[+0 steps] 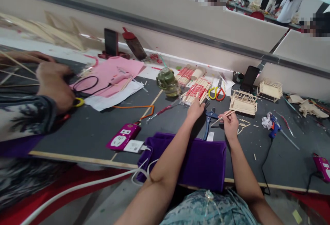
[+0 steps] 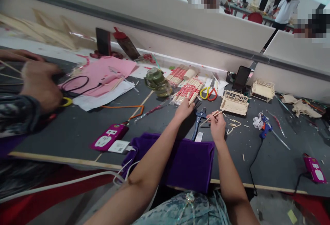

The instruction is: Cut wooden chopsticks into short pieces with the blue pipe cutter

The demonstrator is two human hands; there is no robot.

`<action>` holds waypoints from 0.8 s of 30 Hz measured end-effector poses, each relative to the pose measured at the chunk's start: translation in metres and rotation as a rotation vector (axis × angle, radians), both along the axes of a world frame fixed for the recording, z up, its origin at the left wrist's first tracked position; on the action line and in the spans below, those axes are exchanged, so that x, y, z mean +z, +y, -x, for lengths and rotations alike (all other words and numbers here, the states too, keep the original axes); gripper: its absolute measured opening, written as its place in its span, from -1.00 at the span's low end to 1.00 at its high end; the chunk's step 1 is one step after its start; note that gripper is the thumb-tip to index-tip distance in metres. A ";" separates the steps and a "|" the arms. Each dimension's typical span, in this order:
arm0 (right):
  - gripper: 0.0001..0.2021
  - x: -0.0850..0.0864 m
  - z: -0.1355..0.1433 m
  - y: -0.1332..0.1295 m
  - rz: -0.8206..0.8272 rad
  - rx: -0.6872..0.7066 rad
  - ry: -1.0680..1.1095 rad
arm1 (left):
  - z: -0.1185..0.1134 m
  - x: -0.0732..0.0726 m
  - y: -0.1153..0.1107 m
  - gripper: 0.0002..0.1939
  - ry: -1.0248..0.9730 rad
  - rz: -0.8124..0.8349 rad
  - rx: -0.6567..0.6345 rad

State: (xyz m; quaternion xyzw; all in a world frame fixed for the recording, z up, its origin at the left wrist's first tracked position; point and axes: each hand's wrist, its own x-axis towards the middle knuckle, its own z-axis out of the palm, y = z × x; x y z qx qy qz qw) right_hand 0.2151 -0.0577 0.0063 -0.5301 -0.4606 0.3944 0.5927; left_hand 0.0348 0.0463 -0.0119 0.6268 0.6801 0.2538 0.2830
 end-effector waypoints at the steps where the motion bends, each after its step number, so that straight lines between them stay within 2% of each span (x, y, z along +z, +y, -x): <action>1: -0.75 -0.003 -0.002 -0.002 0.018 0.002 -0.013 | -0.002 0.004 0.002 -0.73 0.096 0.017 -0.028; 3: -0.74 -0.007 -0.005 -0.006 0.040 0.009 -0.035 | -0.008 0.010 0.004 -0.76 0.203 0.040 -0.072; 8: -0.76 -0.008 -0.007 -0.010 0.051 0.031 -0.032 | -0.014 0.024 -0.010 -0.72 0.272 0.035 -0.102; 11: -0.76 -0.001 -0.009 -0.008 0.069 0.044 -0.035 | -0.011 0.032 -0.031 -0.67 0.278 -0.108 -0.082; 13: -0.77 0.004 -0.009 -0.005 0.069 0.053 -0.062 | -0.011 0.033 -0.050 -0.65 0.157 -0.274 -0.121; 14: -0.78 0.007 -0.009 -0.004 0.061 0.062 -0.085 | -0.012 0.032 -0.059 -0.67 0.036 -0.308 -0.219; 16: -0.79 0.012 -0.006 -0.001 0.036 0.084 -0.126 | -0.016 0.026 -0.077 -0.67 -0.235 -0.263 -0.450; 18: -0.79 0.017 0.001 0.001 0.023 0.111 -0.129 | -0.022 0.018 -0.089 -0.60 -0.416 -0.235 -0.456; 20: -0.77 0.023 0.009 0.002 0.023 0.134 -0.119 | -0.028 0.011 -0.096 -0.54 -0.535 -0.210 -0.387; 24: -0.74 0.029 0.015 0.005 -0.024 0.140 -0.284 | -0.026 0.005 -0.096 -0.58 -0.614 -0.195 -0.266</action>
